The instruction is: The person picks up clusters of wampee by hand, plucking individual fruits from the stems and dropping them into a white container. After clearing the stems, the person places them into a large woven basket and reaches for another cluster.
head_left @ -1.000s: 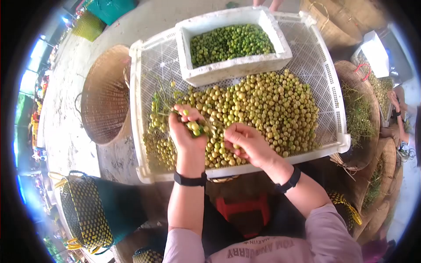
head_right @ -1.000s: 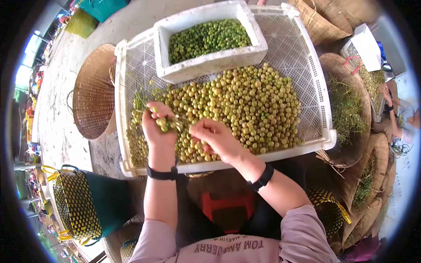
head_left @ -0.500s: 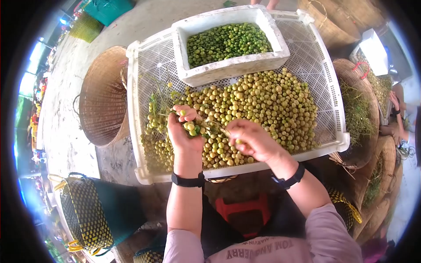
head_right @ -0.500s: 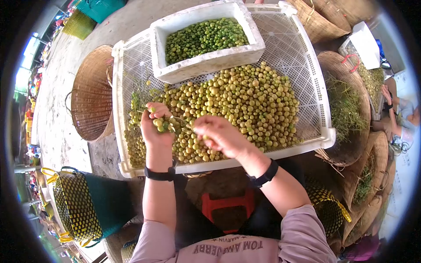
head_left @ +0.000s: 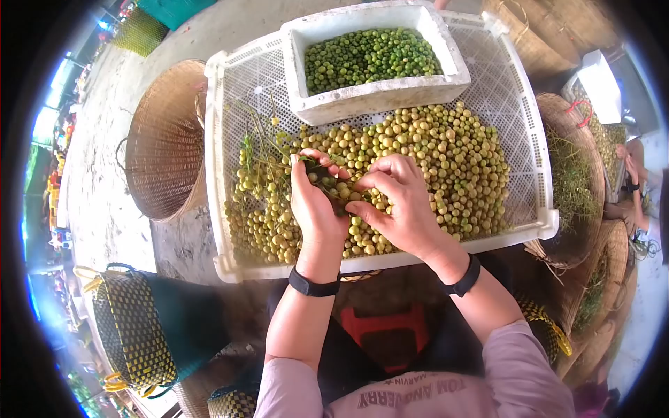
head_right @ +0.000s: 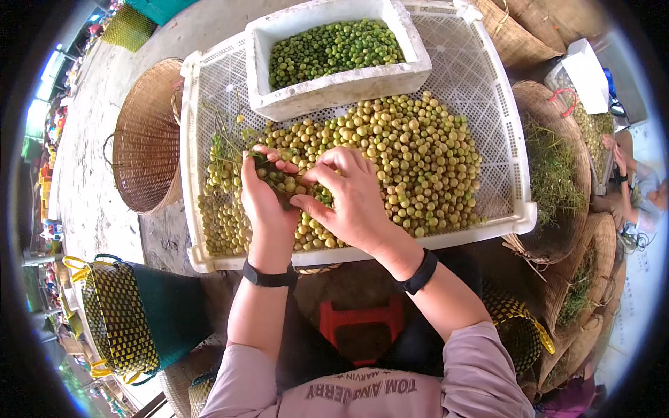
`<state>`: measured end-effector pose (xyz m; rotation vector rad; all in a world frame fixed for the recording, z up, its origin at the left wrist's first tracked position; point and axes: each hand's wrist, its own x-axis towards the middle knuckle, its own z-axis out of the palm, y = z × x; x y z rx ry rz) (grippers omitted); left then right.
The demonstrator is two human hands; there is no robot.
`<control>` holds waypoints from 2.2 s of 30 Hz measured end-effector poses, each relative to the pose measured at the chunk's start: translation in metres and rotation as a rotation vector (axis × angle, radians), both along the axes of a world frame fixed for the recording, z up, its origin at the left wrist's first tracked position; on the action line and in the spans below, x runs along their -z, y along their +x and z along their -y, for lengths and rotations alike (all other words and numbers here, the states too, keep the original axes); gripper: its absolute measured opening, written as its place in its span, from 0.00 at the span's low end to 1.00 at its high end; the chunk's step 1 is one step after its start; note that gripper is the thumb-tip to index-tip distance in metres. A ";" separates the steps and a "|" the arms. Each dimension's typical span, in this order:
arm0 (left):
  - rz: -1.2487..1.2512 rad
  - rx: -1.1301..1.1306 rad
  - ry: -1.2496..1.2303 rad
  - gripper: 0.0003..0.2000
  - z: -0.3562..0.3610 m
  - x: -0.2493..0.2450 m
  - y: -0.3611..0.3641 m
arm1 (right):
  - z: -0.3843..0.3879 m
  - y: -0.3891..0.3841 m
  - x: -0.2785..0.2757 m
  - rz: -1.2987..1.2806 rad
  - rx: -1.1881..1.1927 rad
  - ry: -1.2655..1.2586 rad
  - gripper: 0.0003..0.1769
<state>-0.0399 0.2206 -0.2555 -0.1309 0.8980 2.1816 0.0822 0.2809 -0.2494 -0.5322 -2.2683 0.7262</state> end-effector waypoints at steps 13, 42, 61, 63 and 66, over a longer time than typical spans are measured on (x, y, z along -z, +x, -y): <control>-0.301 0.117 -0.137 0.18 0.000 -0.003 0.005 | -0.004 0.006 -0.004 0.004 -0.095 -0.753 0.09; -0.683 0.290 -0.376 0.19 0.000 -0.015 -0.001 | -0.008 0.012 -0.004 0.102 0.067 -0.325 0.13; -0.608 0.233 -0.400 0.15 0.000 -0.017 0.003 | -0.020 0.017 0.003 -0.275 -0.093 -1.015 0.07; -0.624 0.243 -0.395 0.15 0.000 -0.016 0.006 | -0.017 0.013 0.005 -0.201 -0.019 -0.807 0.07; -0.746 0.287 -0.414 0.15 0.001 -0.010 0.007 | -0.014 0.009 0.006 -0.113 0.077 -0.377 0.11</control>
